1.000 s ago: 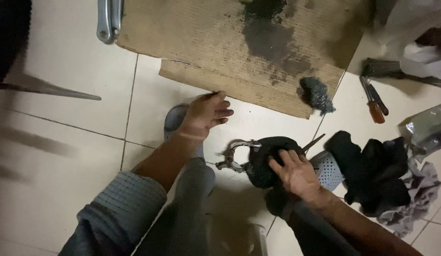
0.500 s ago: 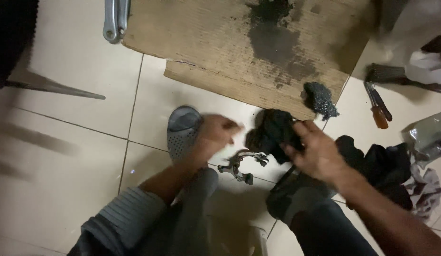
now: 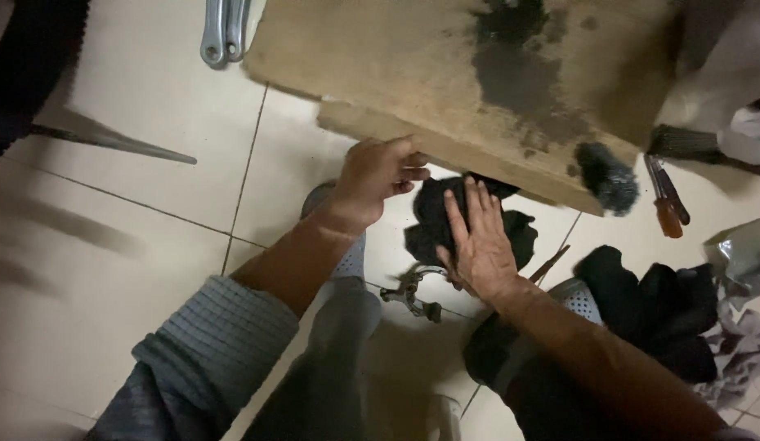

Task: The person cleans a bicycle brake caliper using a dark cloth and a wire brush. They wipe the caliper and the cardboard surface, then use the brush to scrub the metal part. Finally, they use a wrench to tighten a bolt on the caliper.

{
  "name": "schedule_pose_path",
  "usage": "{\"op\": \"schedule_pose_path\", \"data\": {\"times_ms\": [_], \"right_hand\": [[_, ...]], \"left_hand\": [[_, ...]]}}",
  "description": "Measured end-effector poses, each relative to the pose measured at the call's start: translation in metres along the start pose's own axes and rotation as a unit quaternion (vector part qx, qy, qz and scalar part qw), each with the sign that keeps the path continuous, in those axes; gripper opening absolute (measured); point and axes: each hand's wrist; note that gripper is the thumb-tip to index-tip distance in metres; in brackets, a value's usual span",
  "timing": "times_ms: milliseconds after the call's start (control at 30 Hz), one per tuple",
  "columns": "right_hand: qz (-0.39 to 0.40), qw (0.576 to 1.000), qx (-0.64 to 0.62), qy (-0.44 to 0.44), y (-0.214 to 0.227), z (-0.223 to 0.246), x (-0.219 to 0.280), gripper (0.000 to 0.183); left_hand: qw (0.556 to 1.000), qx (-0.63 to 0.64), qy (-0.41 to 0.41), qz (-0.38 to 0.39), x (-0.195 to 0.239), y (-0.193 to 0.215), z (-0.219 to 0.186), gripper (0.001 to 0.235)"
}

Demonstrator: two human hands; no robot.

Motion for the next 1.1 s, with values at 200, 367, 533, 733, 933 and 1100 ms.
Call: {"op": "schedule_pose_path", "data": {"times_ms": [200,367,533,733,933,1100], "right_hand": [[-0.022,0.998,0.050,0.035,-0.008,0.017,-0.038,0.100],[0.020,0.996,0.054,0.065,-0.017,0.037,-0.075,0.092],[-0.062,0.991,-0.017,0.119,-0.042,0.065,-0.113,0.063],[-0.169,0.984,-0.053,-0.028,-0.027,0.116,-0.123,0.039],[-0.185,0.982,-0.031,0.025,-0.045,0.104,-0.115,0.037],[-0.198,0.976,0.006,0.093,-0.062,0.099,-0.110,0.037]], "left_hand": [[0.998,-0.054,-0.005,-0.016,0.026,-0.017,-0.037,0.030],[1.000,-0.022,0.004,0.000,0.008,-0.004,-0.025,0.036],[0.999,0.016,0.025,0.019,-0.003,0.002,-0.015,0.027],[0.997,0.047,0.056,0.012,-0.003,0.006,-0.013,0.030],[0.991,0.018,0.120,0.061,0.014,0.003,-0.024,0.041],[0.984,-0.078,0.150,0.055,0.047,0.010,-0.053,0.055]]}}
Point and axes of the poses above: each hand's wrist, its own x-axis away from the middle knuckle, its own y-axis out of the back of the hand, z = x × y, and after that the axes turned 5 degrees about -x, right-handed
